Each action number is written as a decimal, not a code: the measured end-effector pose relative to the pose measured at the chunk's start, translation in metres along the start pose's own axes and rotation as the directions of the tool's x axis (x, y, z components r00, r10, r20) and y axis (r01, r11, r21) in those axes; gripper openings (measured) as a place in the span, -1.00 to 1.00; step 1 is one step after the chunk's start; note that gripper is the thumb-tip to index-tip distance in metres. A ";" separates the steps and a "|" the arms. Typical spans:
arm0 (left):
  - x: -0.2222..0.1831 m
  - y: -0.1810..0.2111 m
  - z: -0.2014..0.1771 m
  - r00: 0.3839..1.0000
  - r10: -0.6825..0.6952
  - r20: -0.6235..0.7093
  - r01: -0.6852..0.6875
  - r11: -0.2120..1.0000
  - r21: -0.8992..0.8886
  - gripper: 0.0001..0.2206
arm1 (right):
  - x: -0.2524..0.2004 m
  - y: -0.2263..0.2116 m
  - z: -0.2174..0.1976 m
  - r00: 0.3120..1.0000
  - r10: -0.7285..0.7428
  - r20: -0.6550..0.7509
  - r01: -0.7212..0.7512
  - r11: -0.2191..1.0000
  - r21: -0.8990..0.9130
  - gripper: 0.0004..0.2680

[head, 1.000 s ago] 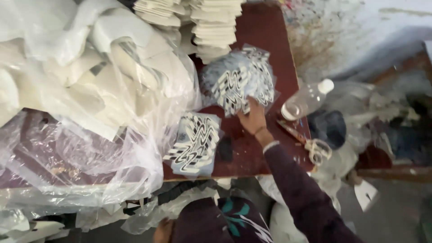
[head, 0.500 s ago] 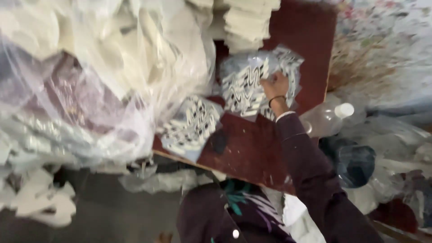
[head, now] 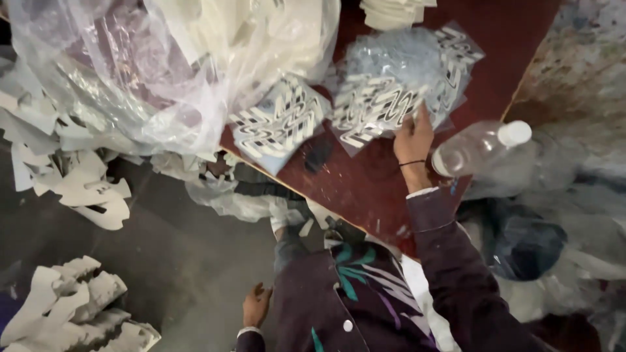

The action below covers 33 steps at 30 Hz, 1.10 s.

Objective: The person uses shears to cut individual printed labels from a plastic sheet and places them into organized stacks on a workbench.

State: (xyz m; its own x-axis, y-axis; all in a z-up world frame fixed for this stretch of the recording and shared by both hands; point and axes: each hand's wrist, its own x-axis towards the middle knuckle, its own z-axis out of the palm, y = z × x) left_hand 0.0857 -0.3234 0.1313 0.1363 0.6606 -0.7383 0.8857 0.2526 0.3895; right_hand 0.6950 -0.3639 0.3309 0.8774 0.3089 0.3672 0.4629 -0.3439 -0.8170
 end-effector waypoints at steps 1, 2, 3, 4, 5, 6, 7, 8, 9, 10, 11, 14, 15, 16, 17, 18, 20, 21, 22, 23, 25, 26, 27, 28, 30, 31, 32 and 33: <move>0.013 -0.002 0.006 0.999 0.048 0.017 -0.049 0.997 0.068 -0.43 | 0.003 -0.018 -0.007 0.989 -0.147 0.014 0.148 0.981 -0.123 -0.71; 0.013 -0.008 0.012 0.998 0.060 0.016 -0.061 0.996 0.068 -0.43 | -0.010 -0.018 -0.014 0.988 -0.152 0.002 0.151 0.981 -0.124 -0.71; 0.014 -0.015 0.018 0.997 0.068 -0.023 -0.067 0.997 0.036 -0.43 | -0.023 -0.017 -0.020 0.998 0.043 0.053 -0.046 0.998 0.046 -0.69; 0.016 -0.021 0.025 0.995 0.074 -0.061 -0.074 0.997 0.003 -0.44 | -0.036 -0.016 -0.024 0.965 0.221 0.140 -0.246 0.948 0.203 -0.67; 0.009 -0.004 0.021 0.996 0.071 -0.055 -0.070 0.998 0.004 -0.44 | -0.050 -0.037 -0.039 0.964 0.224 0.141 -0.249 0.948 0.197 -0.67; 0.004 0.013 0.018 0.988 0.128 -0.081 -0.132 0.990 -0.056 -0.47 | -0.064 -0.058 -0.053 0.942 0.284 0.179 -0.335 0.809 0.483 -0.72; -0.004 0.026 0.015 0.978 0.176 -0.110 -0.188 0.975 -0.114 -0.50 | -0.080 -0.080 -0.066 0.913 0.332 0.236 -0.395 0.580 0.712 -0.77; -0.019 0.068 0.012 0.981 0.167 -0.104 -0.178 0.977 -0.114 -0.50 | -0.095 -0.097 -0.075 0.909 0.339 0.241 -0.404 0.582 0.706 -0.77; -0.040 0.111 0.004 0.963 0.263 -0.056 -0.268 0.920 -0.285 -0.50 | -0.108 -0.115 -0.085 0.895 0.355 0.269 -0.419 0.464 0.781 -0.78; -0.066 0.152 -0.010 0.932 0.361 -0.028 -0.334 0.827 -0.452 -0.50 | -0.122 -0.133 -0.095 0.881 0.367 0.298 -0.425 0.337 0.840 -0.78; -0.090 0.185 -0.011 0.936 0.350 -0.024 -0.323 0.831 -0.454 -0.50 | -0.138 -0.144 -0.099 0.876 0.373 0.306 -0.436 0.339 0.834 -0.78; -0.131 0.271 -0.010 0.735 0.653 0.183 -0.400 0.635 -0.661 -0.49 | -0.188 -0.145 -0.105 0.776 0.414 0.476 -0.594 0.223 0.773 -0.72; -0.133 0.285 -0.001 0.684 0.693 0.226 -0.329 0.570 -0.753 -0.47 | -0.210 -0.122 -0.107 0.625 0.393 0.674 -0.772 0.185 0.608 -0.82; -0.136 0.298 0.008 0.628 0.733 0.262 -0.243 0.504 -0.829 -0.44 | -0.233 -0.099 -0.109 0.432 0.357 0.829 -0.902 0.156 0.403 -0.88; -0.123 0.294 0.018 0.622 0.738 0.262 -0.245 0.502 -0.829 -0.44 | -0.216 -0.118 -0.117 0.438 0.356 0.825 -0.899 0.160 0.408 -0.88; -0.110 0.291 0.028 0.723 0.670 0.169 -0.288 0.515 -0.808 -0.60 | -0.201 -0.136 -0.126 0.389 0.196 0.900 -0.757 0.625 0.191 -0.86; -0.105 0.292 0.031 0.806 0.589 0.063 -0.328 0.532 -0.781 -0.72 | -0.157 -0.161 -0.123 0.255 0.090 0.963 -0.358 0.934 0.008 -0.84; -0.113 0.296 0.023 0.844 0.526 0.103 -0.213 0.506 -0.836 -0.74 | -0.131 -0.168 -0.111 0.511 0.094 0.855 -0.275 0.960 0.059 -0.81; -0.122 0.298 0.013 0.874 0.462 0.149 -0.097 0.468 -0.879 -0.76 | -0.104 -0.176 -0.099 0.728 0.075 0.682 -0.182 0.980 0.087 -0.77; -0.130 0.291 0.013 0.873 0.469 0.132 -0.113 0.458 -0.882 -0.76 | -0.083 -0.150 -0.073 0.730 0.056 0.682 -0.169 0.980 0.101 -0.77; -0.144 0.284 0.008 0.886 0.451 0.108 -0.145 0.491 -0.859 -0.78 | -0.031 -0.109 -0.014 0.848 -0.263 0.459 0.385 0.903 -0.193 -0.67; -0.143 0.274 0.014 0.881 0.466 0.082 -0.171 0.475 -0.863 -0.78 | -0.013 -0.105 -0.002 0.845 -0.291 0.448 0.404 0.898 -0.178 -0.67; -0.139 0.265 0.021 0.867 0.487 0.107 -0.176 0.499 -0.848 -0.79 | 0.005 -0.102 0.012 0.840 -0.277 0.467 0.449 0.837 -0.312 -0.55; -0.134 0.256 0.028 0.851 0.507 0.132 -0.183 0.524 -0.832 -0.79 | 0.024 -0.101 0.027 0.838 -0.260 0.479 0.485 0.757 -0.438 -0.42; -0.114 0.237 0.050 0.848 0.521 0.099 -0.145 0.408 -0.901 -0.78 | 0.026 -0.075 0.033 0.825 -0.268 0.497 0.517 0.713 -0.474 -0.42; -0.104 0.225 0.060 0.847 0.522 0.099 -0.077 0.306 -0.949 -0.76 | 0.024 -0.060 0.036 0.820 -0.239 0.521 0.528 0.669 -0.523 -0.41; -0.107 0.223 0.054 0.844 0.529 0.084 -0.094 0.300 -0.949 -0.76 | 0.009 -0.044 0.035 0.820 -0.254 0.513 0.532 0.672 -0.516 -0.41; -0.105 0.228 0.051 0.881 0.454 0.132 -0.020 0.315 -0.949 -0.73 | 0.001 -0.026 0.034 0.761 -0.291 0.579 0.619 0.594 -0.515 -0.54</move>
State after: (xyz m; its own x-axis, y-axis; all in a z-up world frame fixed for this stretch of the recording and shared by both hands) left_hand 0.2954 -0.3716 0.2696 0.5808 0.6032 -0.5467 -0.1449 0.7374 0.6597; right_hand 0.6801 -0.3247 0.3375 0.4602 0.8489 0.2600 0.8824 -0.4696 -0.0289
